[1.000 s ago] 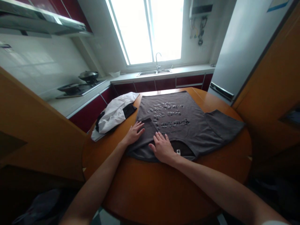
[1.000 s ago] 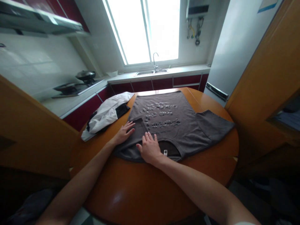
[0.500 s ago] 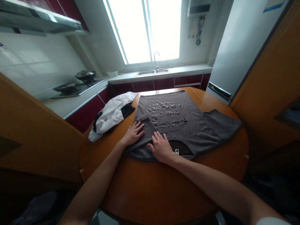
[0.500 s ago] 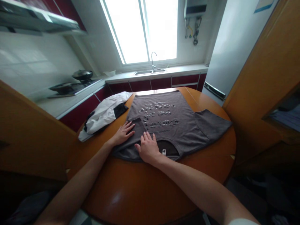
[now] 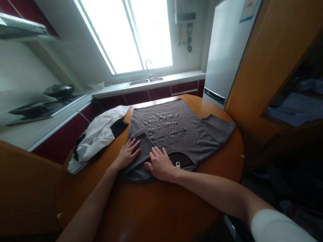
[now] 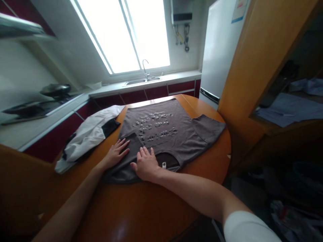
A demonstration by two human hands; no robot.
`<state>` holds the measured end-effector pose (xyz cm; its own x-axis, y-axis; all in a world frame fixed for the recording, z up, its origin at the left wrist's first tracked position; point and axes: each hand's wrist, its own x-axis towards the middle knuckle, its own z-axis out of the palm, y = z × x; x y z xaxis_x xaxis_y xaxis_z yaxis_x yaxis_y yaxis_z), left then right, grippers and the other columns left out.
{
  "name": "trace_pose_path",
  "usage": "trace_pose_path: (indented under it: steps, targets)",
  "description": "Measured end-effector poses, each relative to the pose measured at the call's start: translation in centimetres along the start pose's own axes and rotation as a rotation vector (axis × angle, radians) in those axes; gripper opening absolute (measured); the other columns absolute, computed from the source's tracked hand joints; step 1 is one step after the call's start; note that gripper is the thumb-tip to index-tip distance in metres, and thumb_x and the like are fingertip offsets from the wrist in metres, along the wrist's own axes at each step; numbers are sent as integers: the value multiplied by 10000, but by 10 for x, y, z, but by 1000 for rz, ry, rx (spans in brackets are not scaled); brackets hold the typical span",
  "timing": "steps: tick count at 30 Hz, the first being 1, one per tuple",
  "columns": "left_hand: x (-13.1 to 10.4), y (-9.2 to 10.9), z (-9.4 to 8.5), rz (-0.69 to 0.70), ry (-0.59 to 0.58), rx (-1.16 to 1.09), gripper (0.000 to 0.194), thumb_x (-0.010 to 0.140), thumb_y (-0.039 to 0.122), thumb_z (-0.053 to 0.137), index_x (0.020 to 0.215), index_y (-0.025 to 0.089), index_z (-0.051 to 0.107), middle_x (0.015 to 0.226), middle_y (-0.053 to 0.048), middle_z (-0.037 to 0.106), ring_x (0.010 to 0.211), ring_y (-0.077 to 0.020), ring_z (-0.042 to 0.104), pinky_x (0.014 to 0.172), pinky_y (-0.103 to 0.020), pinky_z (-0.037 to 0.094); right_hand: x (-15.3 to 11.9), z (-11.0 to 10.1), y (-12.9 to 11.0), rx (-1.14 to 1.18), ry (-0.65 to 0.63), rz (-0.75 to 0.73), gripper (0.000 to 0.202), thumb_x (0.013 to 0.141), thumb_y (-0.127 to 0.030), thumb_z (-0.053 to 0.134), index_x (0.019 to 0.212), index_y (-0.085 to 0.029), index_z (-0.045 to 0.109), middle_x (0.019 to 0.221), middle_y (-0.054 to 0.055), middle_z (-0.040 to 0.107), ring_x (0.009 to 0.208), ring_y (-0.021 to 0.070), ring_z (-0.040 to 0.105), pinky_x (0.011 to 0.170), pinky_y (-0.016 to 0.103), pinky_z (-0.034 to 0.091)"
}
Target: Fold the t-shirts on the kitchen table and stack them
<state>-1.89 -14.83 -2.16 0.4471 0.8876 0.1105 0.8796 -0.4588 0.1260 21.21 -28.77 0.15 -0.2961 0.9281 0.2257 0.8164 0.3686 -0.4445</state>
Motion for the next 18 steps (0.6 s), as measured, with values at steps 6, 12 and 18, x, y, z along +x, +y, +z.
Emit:
trace_pose_path:
  steps: [6, 12, 18]
  targets:
    - [6, -12, 7, 28, 14, 14, 627, 977, 535, 359, 1523, 241, 450, 1635, -98, 312, 1527, -348, 211, 1170, -625, 260, 1, -2, 3, 11, 27, -22, 622, 1043, -514, 313, 1428, -59, 489, 1555, 217, 420, 1492, 282, 306, 1209, 558, 215]
    - [8, -14, 7, 31, 12, 5, 618, 972, 523, 360, 1519, 253, 456, 1630, -103, 322, 1527, -347, 214, 1168, -627, 257, 1, -5, 2, 23, 18, -22, 621, 1042, -521, 315, 1415, -57, 494, 1557, 218, 416, 1493, 290, 303, 1205, 568, 223]
    - [10, -11, 5, 9, 2, 21, 646, 953, 543, 340, 1519, 253, 457, 1630, -96, 326, 1521, -353, 229, 1161, -639, 258, 3, -6, 2, 6, 29, -24, 637, 1046, -531, 288, 1393, -44, 509, 1545, 221, 434, 1480, 297, 323, 1194, 583, 239]
